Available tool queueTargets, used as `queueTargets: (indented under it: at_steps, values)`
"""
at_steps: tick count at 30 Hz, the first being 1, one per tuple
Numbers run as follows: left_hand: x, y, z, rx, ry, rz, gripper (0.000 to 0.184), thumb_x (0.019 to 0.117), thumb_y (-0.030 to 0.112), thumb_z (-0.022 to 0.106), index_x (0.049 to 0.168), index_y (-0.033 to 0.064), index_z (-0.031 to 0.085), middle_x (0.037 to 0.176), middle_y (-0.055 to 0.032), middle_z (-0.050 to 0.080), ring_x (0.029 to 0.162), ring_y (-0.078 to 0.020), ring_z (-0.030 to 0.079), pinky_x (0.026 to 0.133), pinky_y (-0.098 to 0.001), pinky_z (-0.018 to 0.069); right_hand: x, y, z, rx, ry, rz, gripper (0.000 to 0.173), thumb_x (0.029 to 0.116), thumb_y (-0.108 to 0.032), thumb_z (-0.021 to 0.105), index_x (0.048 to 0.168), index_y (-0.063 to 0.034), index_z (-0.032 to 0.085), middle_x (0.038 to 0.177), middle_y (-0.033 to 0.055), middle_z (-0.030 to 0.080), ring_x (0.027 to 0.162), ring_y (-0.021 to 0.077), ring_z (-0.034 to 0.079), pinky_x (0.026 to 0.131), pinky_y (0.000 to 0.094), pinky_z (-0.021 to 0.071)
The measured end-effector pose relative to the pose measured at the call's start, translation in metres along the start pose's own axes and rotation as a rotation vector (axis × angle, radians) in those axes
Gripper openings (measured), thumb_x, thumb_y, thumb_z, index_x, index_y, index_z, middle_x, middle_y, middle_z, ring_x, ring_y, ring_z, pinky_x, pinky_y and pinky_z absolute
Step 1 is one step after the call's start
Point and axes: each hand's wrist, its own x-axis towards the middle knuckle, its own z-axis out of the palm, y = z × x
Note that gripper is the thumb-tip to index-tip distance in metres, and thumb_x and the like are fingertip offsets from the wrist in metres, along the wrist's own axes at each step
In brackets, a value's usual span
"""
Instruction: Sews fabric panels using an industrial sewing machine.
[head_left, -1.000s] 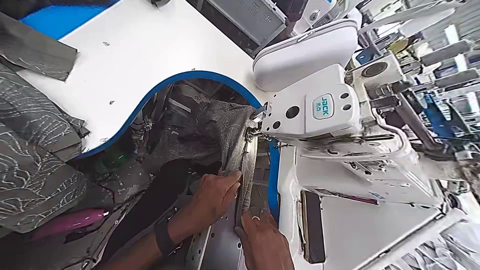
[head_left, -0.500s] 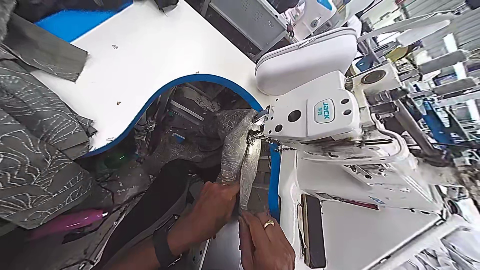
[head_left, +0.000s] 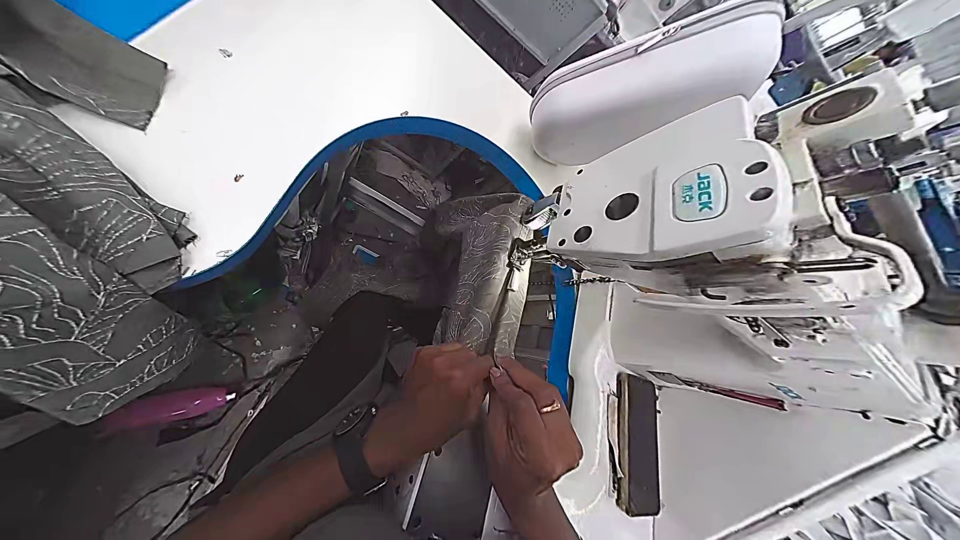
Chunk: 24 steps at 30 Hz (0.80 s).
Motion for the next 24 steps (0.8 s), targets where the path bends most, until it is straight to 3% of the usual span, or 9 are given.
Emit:
queueTargets:
  at_steps: [8, 12, 17, 19, 21, 22, 23, 24]
  values:
    - [0.041, -0.017, 0.018, 0.231, 0.099, 0.108, 0.018, 0.0875, 0.008, 0.060, 0.073, 0.0046, 0.071, 0.058, -0.0060, 0.058, 0.054, -0.0204, 0.059, 0.049, -0.0311, 0.0434, 0.024, 0.015, 0.022, -0.065, 0.046, 0.051, 0.019, 0.0932, -0.009, 0.058, 0.083, -0.0019, 0.072, 0.095, 0.0151, 0.078, 0.091, 0.0184, 0.075, 0.082, 0.0219, 0.0557]
    - [0.056, -0.021, 0.024, 0.233, 0.045, 0.052, 0.016, 0.0921, 0.009, 0.062, 0.082, 0.0050, 0.074, 0.092, -0.0127, 0.070, 0.089, -0.0282, 0.068, 0.071, -0.0343, 0.0567, 0.031, 0.017, 0.028, -0.107, -0.026, 0.146, 0.022, 0.0946, -0.007, 0.055, 0.093, 0.0026, 0.075, 0.103, 0.0174, 0.078, 0.099, 0.0248, 0.075, 0.086, 0.0282, 0.0574]
    - [0.064, -0.012, 0.004, 0.139, -0.005, 0.037, 0.017, 0.0917, 0.003, 0.060, 0.093, 0.0007, 0.077, 0.097, -0.0148, 0.074, 0.087, -0.0272, 0.072, 0.075, -0.0352, 0.0587, 0.024, 0.015, 0.028, -0.095, -0.135, 0.160, 0.026, 0.0947, -0.010, 0.054, 0.101, 0.0045, 0.074, 0.116, 0.0224, 0.074, 0.111, 0.0353, 0.071, 0.092, 0.0390, 0.0567]
    - [0.091, -0.002, -0.033, -0.014, -0.031, -0.088, 0.025, 0.0971, 0.004, 0.054, 0.107, -0.0017, 0.076, 0.102, -0.0139, 0.076, 0.094, -0.0223, 0.073, 0.083, -0.0375, 0.0596, 0.020, 0.009, 0.030, -0.112, -0.191, 0.123, 0.027, 0.0942, -0.013, 0.051, 0.099, 0.0024, 0.073, 0.121, 0.0229, 0.072, 0.116, 0.0412, 0.068, 0.096, 0.0440, 0.0547]
    - [0.117, -0.018, -0.055, -0.220, -0.184, -0.352, 0.040, 0.1081, 0.017, 0.038, 0.127, -0.0019, 0.067, 0.121, -0.0146, 0.071, 0.111, -0.0212, 0.070, 0.098, -0.0417, 0.0570, 0.017, 0.003, 0.031, -0.143, -0.228, 0.095, 0.029, 0.0928, -0.012, 0.049, 0.097, 0.0005, 0.074, 0.123, 0.0213, 0.072, 0.118, 0.0450, 0.066, 0.097, 0.0479, 0.0532]
    - [0.126, -0.040, -0.042, -0.356, -0.230, -0.503, 0.046, 0.1118, 0.028, 0.034, 0.125, -0.0018, 0.066, 0.118, -0.0151, 0.070, 0.108, -0.0218, 0.069, 0.096, -0.0434, 0.0551, 0.017, 0.001, 0.032, -0.156, -0.227, 0.080, 0.029, 0.0925, -0.012, 0.049, 0.096, 0.0001, 0.075, 0.123, 0.0211, 0.072, 0.118, 0.0459, 0.066, 0.095, 0.0491, 0.0541]
    - [0.135, -0.067, -0.016, -0.496, -0.267, -0.625, 0.052, 0.1127, 0.037, 0.032, 0.114, -0.0031, 0.064, 0.103, -0.0149, 0.066, 0.095, -0.0216, 0.063, 0.085, -0.0432, 0.0506, 0.018, 0.001, 0.035, -0.166, -0.209, 0.068, 0.030, 0.0922, -0.012, 0.049, 0.093, -0.0002, 0.076, 0.123, 0.0203, 0.073, 0.117, 0.0462, 0.067, 0.093, 0.0493, 0.0553]
    - [0.144, -0.092, 0.011, -0.640, -0.337, -0.721, 0.059, 0.1117, 0.046, 0.030, 0.119, -0.0017, 0.063, 0.104, -0.0134, 0.065, 0.094, -0.0190, 0.062, 0.086, -0.0400, 0.0518, 0.017, 0.001, 0.035, -0.170, -0.199, 0.068, 0.030, 0.0918, -0.012, 0.049, 0.091, -0.0003, 0.077, 0.122, 0.0195, 0.073, 0.116, 0.0463, 0.067, 0.091, 0.0489, 0.0563]
